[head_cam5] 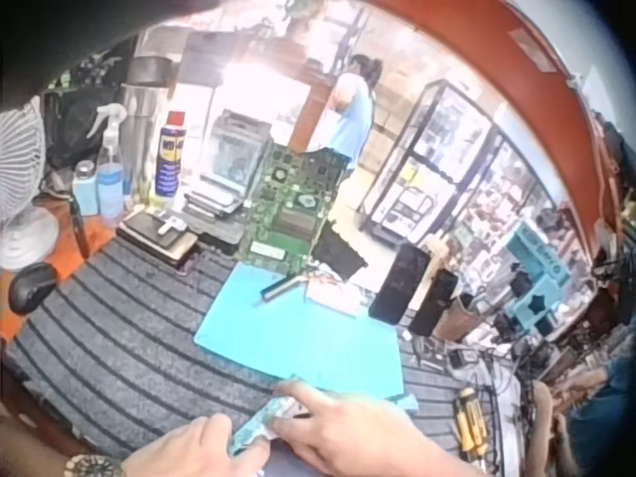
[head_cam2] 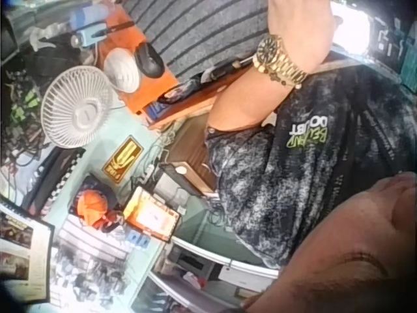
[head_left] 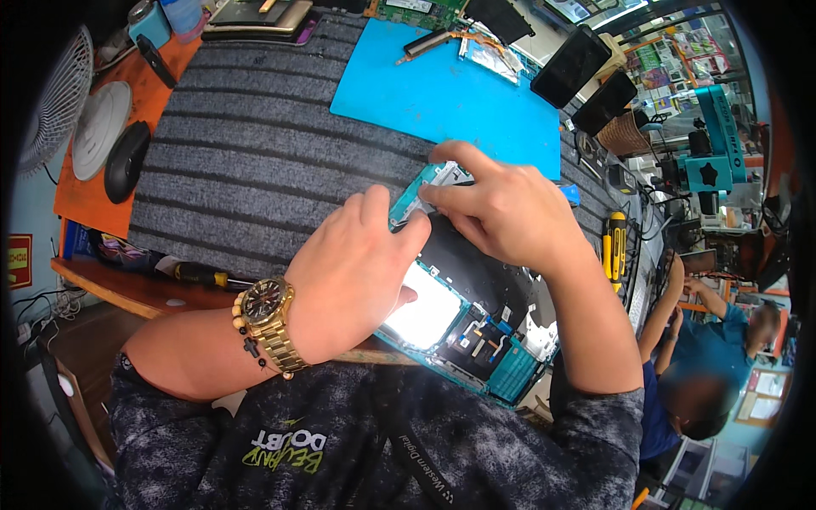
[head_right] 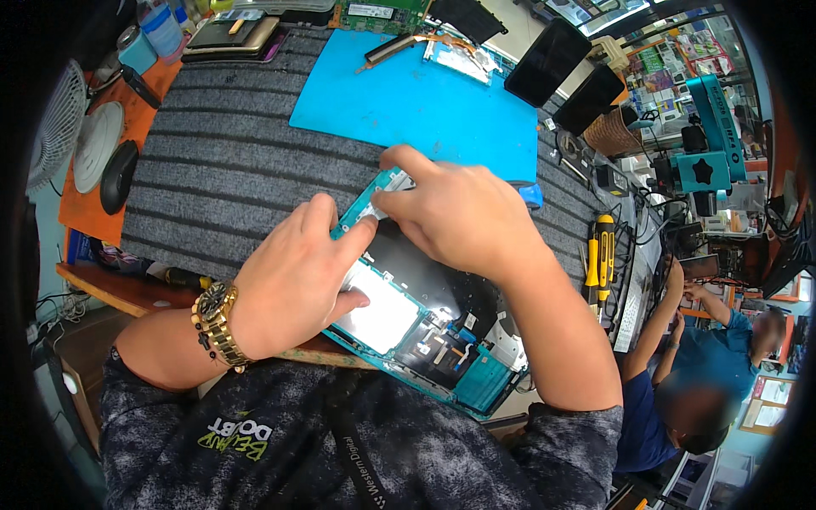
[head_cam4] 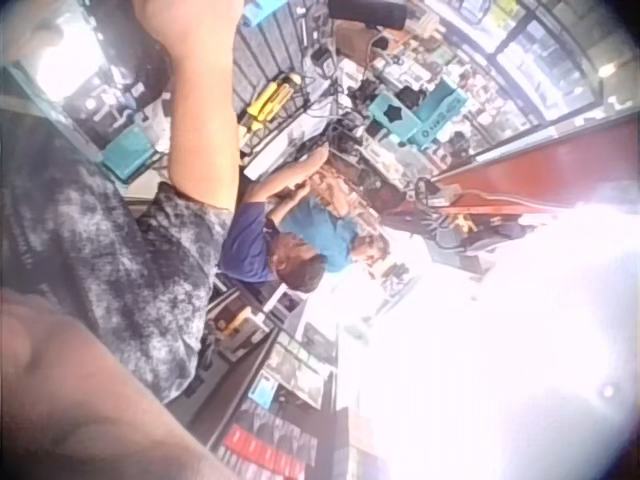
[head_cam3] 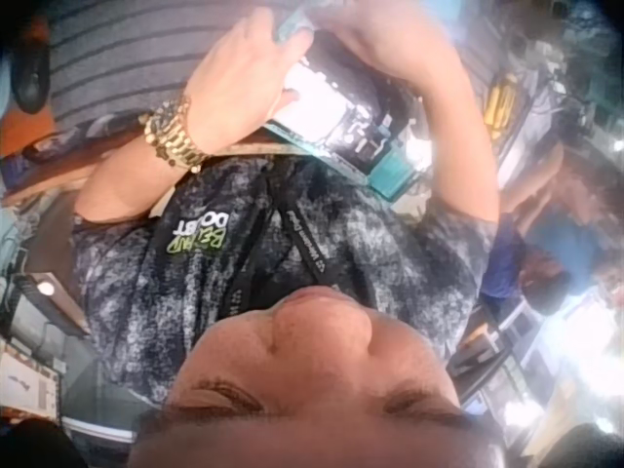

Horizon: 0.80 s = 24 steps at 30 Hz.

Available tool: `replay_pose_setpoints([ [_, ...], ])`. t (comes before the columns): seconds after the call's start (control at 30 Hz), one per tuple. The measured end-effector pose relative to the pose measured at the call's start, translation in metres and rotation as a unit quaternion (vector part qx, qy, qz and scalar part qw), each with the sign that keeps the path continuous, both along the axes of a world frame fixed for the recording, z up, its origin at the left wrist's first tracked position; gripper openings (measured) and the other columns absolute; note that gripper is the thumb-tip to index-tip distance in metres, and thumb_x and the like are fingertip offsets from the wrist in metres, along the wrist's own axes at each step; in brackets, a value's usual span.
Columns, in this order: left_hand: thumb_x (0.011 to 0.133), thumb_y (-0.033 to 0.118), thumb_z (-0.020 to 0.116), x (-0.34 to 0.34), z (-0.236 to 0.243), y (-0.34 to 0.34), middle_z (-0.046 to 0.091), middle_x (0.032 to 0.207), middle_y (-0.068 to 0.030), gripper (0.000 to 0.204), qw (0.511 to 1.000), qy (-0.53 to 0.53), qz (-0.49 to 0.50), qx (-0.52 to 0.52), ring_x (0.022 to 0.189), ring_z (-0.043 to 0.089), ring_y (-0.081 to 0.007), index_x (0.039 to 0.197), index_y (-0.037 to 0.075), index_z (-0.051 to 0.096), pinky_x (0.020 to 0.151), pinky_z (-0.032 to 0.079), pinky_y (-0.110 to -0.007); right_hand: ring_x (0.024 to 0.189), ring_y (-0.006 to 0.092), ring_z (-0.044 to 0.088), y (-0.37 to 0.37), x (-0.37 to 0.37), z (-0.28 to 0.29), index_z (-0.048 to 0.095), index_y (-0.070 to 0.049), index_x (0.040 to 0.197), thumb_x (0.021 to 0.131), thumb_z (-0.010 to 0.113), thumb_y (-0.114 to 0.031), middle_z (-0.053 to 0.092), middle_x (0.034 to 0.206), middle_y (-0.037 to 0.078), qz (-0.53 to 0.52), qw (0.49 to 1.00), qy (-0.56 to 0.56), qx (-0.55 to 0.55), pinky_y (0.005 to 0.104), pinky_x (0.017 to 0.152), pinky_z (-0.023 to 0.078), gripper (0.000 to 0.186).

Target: The person repairs a laptop by using a small tool to lift and disconnect internal ribbon cables and wires from the motherboard.

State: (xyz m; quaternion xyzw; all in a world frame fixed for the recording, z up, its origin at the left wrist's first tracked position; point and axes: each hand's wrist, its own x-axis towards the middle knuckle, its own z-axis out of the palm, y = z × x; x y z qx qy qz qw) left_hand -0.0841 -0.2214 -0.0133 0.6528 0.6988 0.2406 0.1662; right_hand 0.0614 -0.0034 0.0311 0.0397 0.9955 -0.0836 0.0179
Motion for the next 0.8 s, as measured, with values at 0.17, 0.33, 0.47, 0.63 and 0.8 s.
replay_pose_setpoints([
  [0.17, 0.087, 0.026, 0.103, 0.000, 0.003, 0.001, 0.064, 0.128, -0.0219, 0.068, 1.000, 0.007, -0.007, -0.007, 0.121, 0.070, -0.0407, 0.141, 0.001, 0.070, 0.103, 0.061, -0.051, 0.087, 0.0318, 0.082, 0.008, -0.006, 0.006, 0.091, -0.021, 0.130, 0.105, 0.084, -0.010, 0.078, 0.126, 0.009, -0.006, 0.999, -0.018, 0.038, 0.0453, 0.076, 0.066, 0.028],
  [0.33, 0.087, 0.026, 0.102, -0.002, 0.002, 0.000, 0.064, 0.127, -0.0217, 0.067, 1.000, 0.002, -0.007, -0.002, 0.120, 0.070, -0.0401, 0.140, 0.001, 0.070, 0.103, 0.061, -0.050, 0.092, 0.0261, 0.081, 0.019, -0.005, 0.004, 0.091, -0.012, 0.135, 0.107, 0.083, -0.004, 0.076, 0.119, 0.010, -0.039, 0.990, 0.035, -0.135, 0.0394, 0.079, 0.064, 0.030],
  [0.47, 0.088, 0.026, 0.101, -0.002, 0.001, 0.000, 0.064, 0.128, -0.0215, 0.068, 1.000, 0.000, -0.007, 0.004, 0.121, 0.070, -0.0399, 0.143, 0.001, 0.070, 0.103, 0.061, -0.050, 0.098, 0.0254, 0.078, 0.020, 0.001, -0.004, 0.091, -0.008, 0.134, 0.108, 0.083, -0.003, 0.076, 0.118, 0.011, -0.056, 0.979, 0.052, -0.188, 0.0395, 0.086, 0.063, 0.028],
  [0.63, 0.089, 0.026, 0.101, -0.001, 0.001, -0.002, 0.064, 0.129, -0.0220, 0.073, 1.000, 0.000, -0.009, 0.002, 0.122, 0.069, -0.0403, 0.149, 0.000, 0.068, 0.105, 0.060, -0.050, 0.104, 0.0253, 0.074, 0.039, 0.013, 0.001, 0.090, -0.006, 0.135, 0.112, 0.080, -0.013, 0.078, 0.112, 0.011, -0.182, 0.965, 0.068, -0.176, 0.0399, 0.094, 0.059, 0.026],
  [0.8, 0.089, 0.024, 0.102, -0.002, 0.000, -0.001, 0.059, 0.126, -0.0216, 0.079, 1.000, -0.010, -0.010, 0.010, 0.119, 0.067, -0.0415, 0.155, 0.000, 0.066, 0.103, 0.059, -0.052, 0.103, 0.0178, 0.068, 0.067, 0.020, -0.004, 0.088, -0.006, 0.143, 0.120, 0.074, -0.023, 0.078, 0.111, 0.007, -0.279, 0.944, 0.042, -0.169, 0.0363, 0.095, 0.053, 0.032],
])
